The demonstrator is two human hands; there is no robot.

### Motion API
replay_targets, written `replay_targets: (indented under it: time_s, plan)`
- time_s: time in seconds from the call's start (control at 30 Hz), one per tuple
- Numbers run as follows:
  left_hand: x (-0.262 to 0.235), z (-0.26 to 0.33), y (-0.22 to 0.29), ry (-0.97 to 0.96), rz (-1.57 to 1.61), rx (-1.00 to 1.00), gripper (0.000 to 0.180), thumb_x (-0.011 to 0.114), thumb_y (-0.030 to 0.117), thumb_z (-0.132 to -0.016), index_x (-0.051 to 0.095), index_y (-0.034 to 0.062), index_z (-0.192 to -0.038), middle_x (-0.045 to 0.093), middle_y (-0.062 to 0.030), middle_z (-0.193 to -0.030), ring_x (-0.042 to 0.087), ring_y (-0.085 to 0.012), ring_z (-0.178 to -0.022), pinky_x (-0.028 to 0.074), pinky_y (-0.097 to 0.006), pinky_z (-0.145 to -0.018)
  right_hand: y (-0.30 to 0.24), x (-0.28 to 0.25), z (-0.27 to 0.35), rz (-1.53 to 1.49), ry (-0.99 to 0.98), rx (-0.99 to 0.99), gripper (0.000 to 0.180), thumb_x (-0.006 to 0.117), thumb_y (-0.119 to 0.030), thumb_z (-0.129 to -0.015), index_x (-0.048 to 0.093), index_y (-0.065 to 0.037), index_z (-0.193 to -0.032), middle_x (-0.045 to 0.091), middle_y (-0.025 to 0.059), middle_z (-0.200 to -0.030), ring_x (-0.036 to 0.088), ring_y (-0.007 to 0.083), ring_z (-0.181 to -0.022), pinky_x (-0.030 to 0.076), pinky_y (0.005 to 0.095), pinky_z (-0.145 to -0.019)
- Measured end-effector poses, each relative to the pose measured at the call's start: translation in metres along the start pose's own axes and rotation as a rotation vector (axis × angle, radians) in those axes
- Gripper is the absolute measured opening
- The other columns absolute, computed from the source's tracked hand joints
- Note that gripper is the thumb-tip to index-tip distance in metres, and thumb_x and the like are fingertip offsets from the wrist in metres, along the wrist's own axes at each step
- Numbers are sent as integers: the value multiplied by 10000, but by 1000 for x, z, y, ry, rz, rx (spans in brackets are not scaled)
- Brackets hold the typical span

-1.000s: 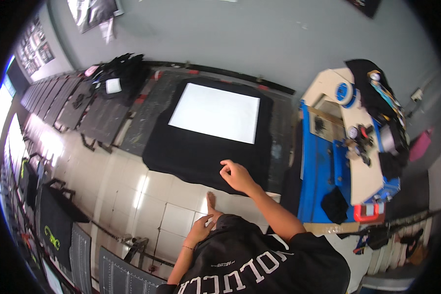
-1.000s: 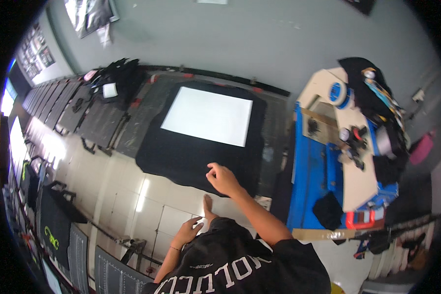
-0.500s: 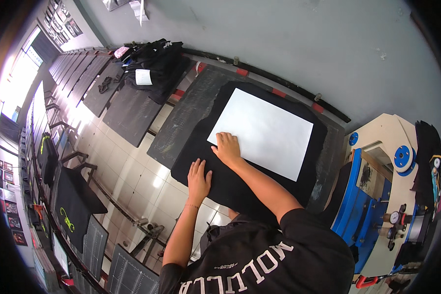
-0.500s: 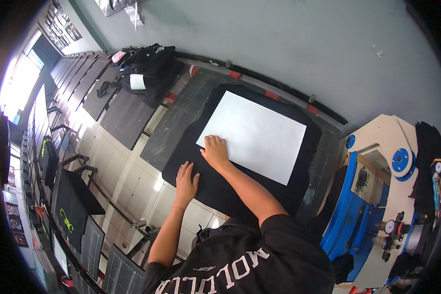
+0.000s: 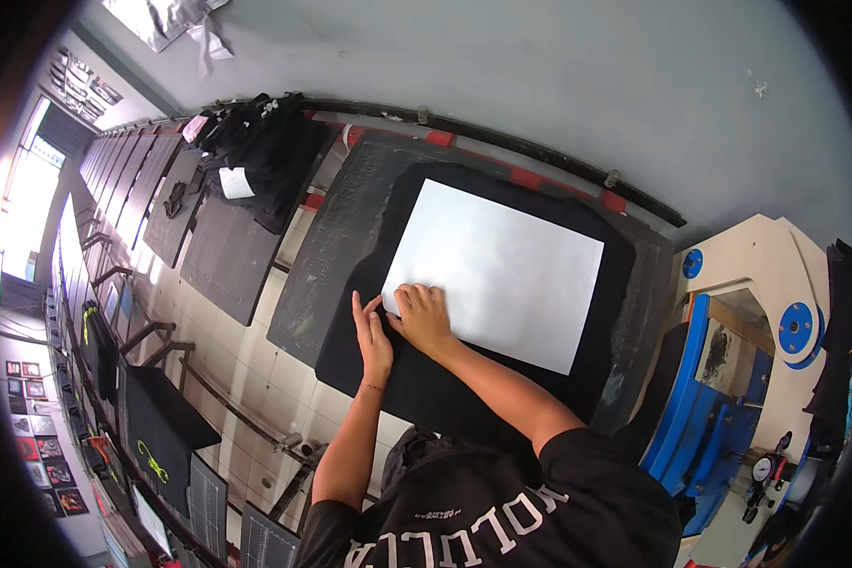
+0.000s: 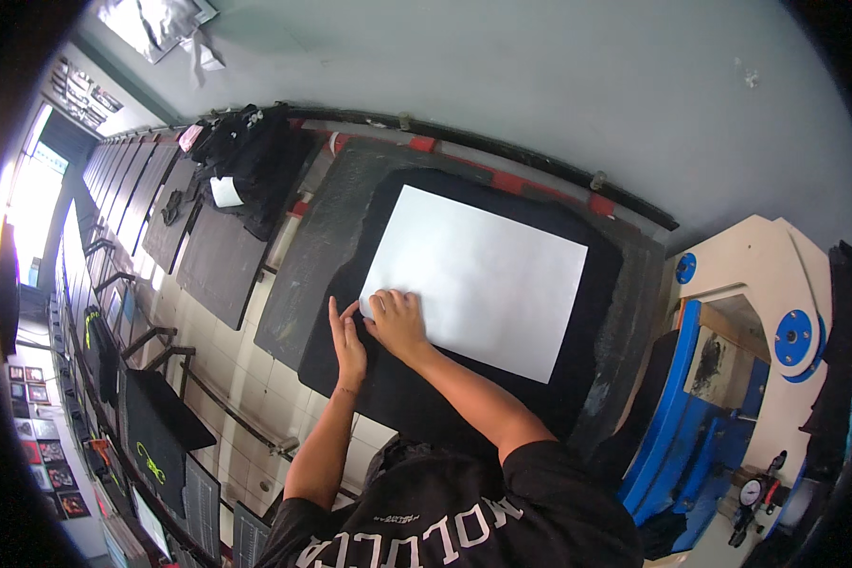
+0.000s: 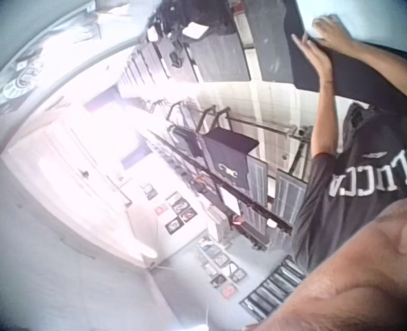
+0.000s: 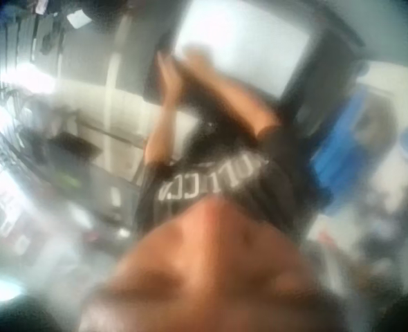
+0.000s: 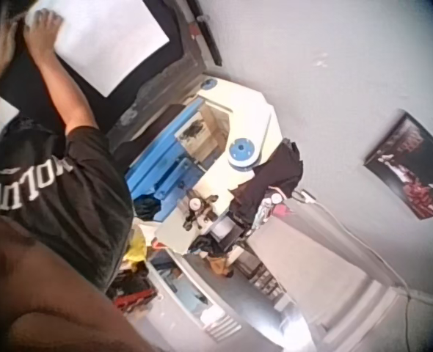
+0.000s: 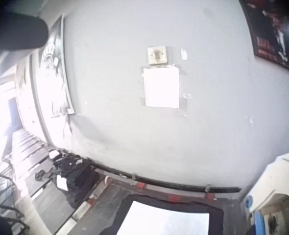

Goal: The person places black t-shirts onto printing platens, covers a printed logo with a white sheet, and uses a heat press machine to apply heat to the garment.

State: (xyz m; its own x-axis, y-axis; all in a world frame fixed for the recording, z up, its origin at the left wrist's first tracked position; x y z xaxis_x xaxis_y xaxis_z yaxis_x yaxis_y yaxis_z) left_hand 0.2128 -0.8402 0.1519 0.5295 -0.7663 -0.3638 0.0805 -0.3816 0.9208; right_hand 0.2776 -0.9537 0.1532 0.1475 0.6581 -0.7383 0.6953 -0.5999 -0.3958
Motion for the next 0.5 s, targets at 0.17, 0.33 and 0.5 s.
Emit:
replay_targets:
  time_s: [0.17,0.33,0.5]
  plan:
    - [12,-12,12,30,446,-161,504,305,123,-1061,193,65,-1549,519,-189,-1360,560,-270,-1206,415,-365,-1052,12,-4,-4,-14,92,42,300,742,-285,-762,593,-90,-935,628,54,-956,586,232,-935,411,426,-796]
    - [25,-19,15,-115,-349,164,511,426,166,-1027,315,-26,-1488,385,-238,-1505,377,-375,-1399,294,-441,-1156,54,-19,-6,-320,106,627,286,633,-286,-883,569,-34,-762,611,179,-678,597,422,-656,435,531,-622]
    - [50,-28,3,-258,-955,313,605,405,387,-1029,325,17,-1501,299,-192,-1568,225,-387,-1467,176,-515,-1193,161,-58,5,-505,141,854,372,625,-340,-904,595,13,-793,643,181,-725,636,356,-687,465,477,-641]
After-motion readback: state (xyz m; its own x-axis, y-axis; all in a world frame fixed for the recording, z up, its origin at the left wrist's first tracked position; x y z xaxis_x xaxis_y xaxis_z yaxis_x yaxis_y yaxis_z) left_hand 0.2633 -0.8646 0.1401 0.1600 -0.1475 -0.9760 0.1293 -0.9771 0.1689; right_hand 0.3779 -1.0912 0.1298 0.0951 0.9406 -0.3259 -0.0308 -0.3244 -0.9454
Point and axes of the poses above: each hand's wrist, its own z-axis away from the middle knuckle, its own x-axis out of the palm, y = z × x, the point moved 4 cm from there along -z, towards the middle knuckle
